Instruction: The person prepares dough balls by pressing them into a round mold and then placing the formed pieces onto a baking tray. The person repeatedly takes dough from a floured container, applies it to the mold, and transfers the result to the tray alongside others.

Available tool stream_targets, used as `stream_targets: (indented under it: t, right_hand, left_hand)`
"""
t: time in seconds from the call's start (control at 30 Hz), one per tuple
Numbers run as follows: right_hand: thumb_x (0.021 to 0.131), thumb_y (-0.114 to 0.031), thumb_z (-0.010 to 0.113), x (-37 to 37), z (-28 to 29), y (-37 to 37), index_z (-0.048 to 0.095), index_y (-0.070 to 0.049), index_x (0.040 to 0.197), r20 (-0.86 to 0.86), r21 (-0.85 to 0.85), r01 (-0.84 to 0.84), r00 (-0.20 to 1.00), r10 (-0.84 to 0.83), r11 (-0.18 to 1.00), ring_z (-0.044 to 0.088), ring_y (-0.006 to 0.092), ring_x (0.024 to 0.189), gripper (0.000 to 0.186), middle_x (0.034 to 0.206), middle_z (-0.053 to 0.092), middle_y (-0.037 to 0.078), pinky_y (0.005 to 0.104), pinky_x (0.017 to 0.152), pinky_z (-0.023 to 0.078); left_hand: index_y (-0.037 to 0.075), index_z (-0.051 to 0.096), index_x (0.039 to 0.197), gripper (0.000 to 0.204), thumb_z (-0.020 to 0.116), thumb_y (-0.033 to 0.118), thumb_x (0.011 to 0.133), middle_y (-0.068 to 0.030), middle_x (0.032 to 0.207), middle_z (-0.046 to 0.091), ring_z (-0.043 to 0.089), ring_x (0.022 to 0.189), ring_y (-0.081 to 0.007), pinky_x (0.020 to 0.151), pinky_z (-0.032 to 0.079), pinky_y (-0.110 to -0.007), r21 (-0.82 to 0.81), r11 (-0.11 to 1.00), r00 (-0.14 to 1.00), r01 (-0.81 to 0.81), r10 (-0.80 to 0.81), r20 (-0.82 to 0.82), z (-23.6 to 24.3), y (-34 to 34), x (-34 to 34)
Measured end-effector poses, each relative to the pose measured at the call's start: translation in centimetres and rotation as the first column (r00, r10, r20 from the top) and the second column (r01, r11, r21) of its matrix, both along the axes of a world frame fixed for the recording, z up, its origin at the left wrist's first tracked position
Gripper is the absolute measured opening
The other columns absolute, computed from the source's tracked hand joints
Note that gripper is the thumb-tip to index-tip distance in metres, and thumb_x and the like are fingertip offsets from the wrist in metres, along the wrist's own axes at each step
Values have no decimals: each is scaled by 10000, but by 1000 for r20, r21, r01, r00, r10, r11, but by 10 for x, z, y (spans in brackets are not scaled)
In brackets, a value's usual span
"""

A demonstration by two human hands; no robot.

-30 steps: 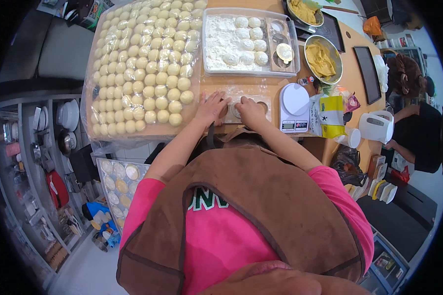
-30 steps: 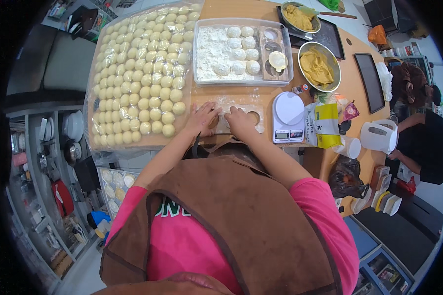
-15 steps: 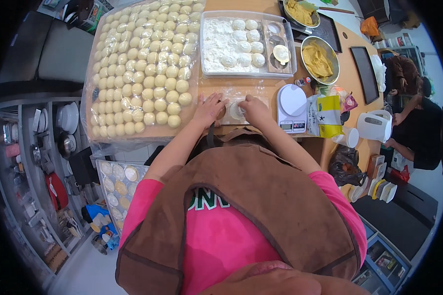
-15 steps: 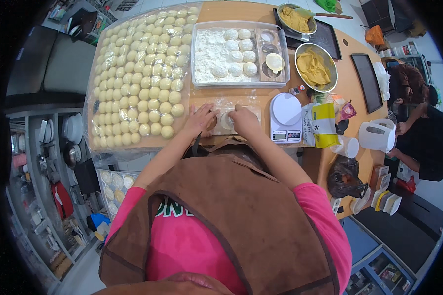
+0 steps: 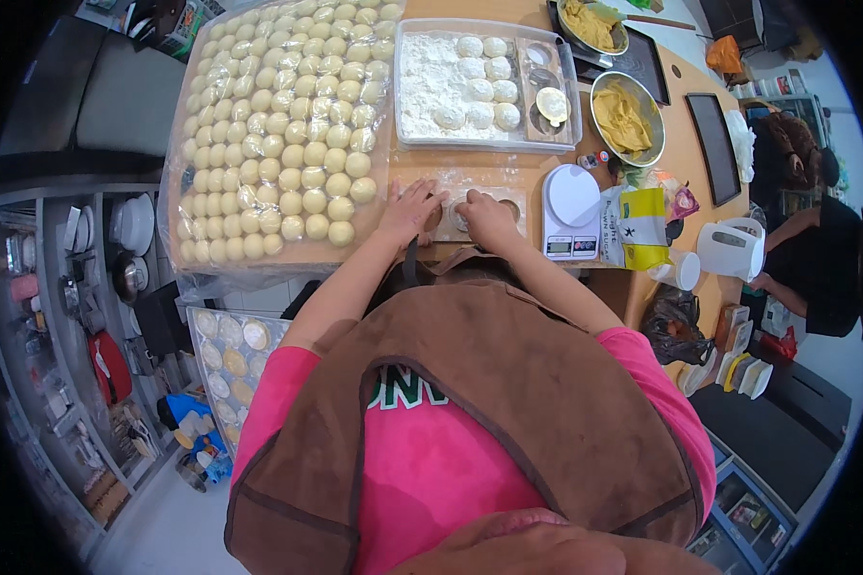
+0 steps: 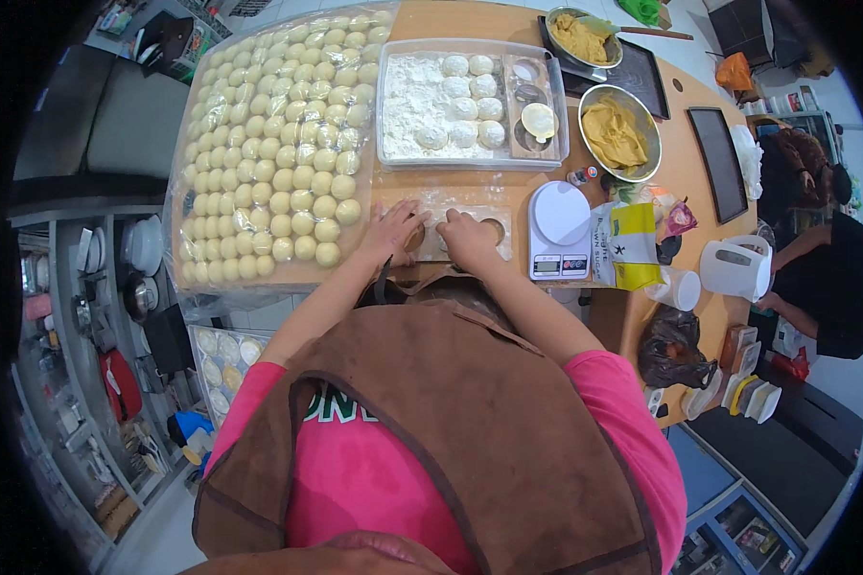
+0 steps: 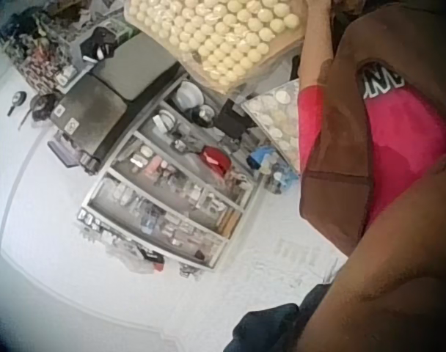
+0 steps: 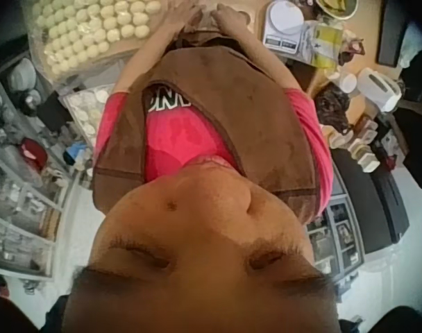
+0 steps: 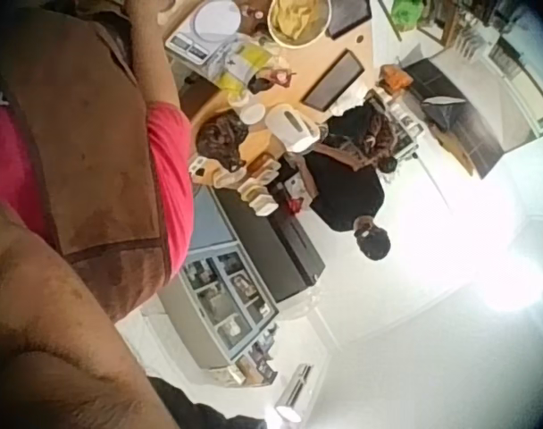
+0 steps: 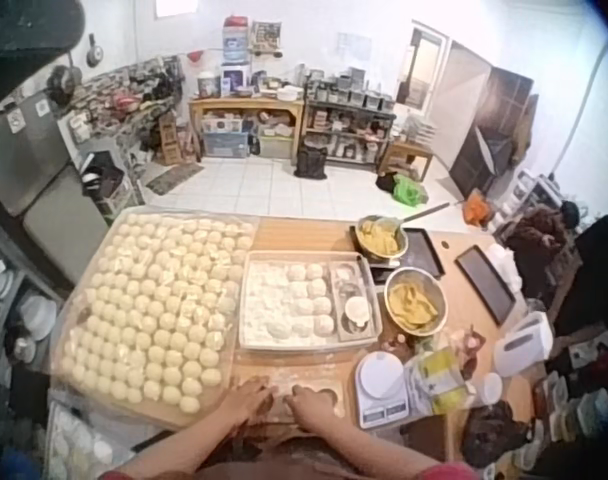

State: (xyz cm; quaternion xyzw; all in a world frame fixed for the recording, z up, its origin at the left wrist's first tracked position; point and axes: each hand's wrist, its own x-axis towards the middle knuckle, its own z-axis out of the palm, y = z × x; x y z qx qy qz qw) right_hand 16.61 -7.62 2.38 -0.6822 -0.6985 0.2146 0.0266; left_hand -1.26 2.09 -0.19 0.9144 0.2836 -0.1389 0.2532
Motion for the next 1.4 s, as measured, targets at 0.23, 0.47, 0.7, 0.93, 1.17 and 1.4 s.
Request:
stream_targets:
  t: [0.23,0.47,0.7,0.93,1.17,1.4]
  right_hand:
    - [787,-25,589,-4,9,0,692,-90,938,11,6,18,1000,-18,1000,626,309,972,194,999,603,126,435,774,541]
    - [766,-63,633,30,45,10,722,-147,1017,-208,122,240,955,-212,963,631,348,920,279,969,618,144,448,813,509]
    - [735,-50,657,30,33,-2,723,-114,1010,-175,69,157,974,-143,985,633,350,923,290,962,617,155,437,812,514]
    - [762,-20,610,8,14,-4,710,-137,981,-86,14,30,996,-29,999,645,329,932,268,978,600,141,433,783,534]
    - [766,-25,613,6,1,-3,708,-129,978,-47,61,17,999,-14,998,641,326,929,254,980,595,136,426,777,532]
    - [742,-47,647,30,52,8,719,-118,999,-290,211,222,944,-156,952,629,345,916,276,963,619,147,448,799,511]
  left_hand:
    - [257,319,1486,1050,874,305,596,-30,1565,250,200,1469,-241,1171,102,-605,16,1000,999,25,-25,-27,0,0,0]
    - [251,323,1486,1038,861,328,601,-38,1565,249,205,1467,-243,1171,110,-601,37,999,999,9,-8,-37,2,-2,0]
    - [252,332,1483,1034,860,307,595,-46,1558,266,220,1460,-248,1158,121,-621,62,998,1000,13,-14,21,-13,0,-4]
    - [260,370,1452,1020,874,224,566,-40,1546,296,257,1449,-245,1155,120,-625,26,1000,998,-7,6,55,2,-4,-3]
    - [264,351,1465,1064,884,220,545,-43,1547,291,247,1453,-247,1158,115,-623,42,999,999,3,-5,46,-2,-1,-1]
    - [248,322,1484,1065,878,317,578,-49,1558,262,207,1464,-249,1155,102,-632,51,998,999,32,-32,-3,-5,-2,-4]
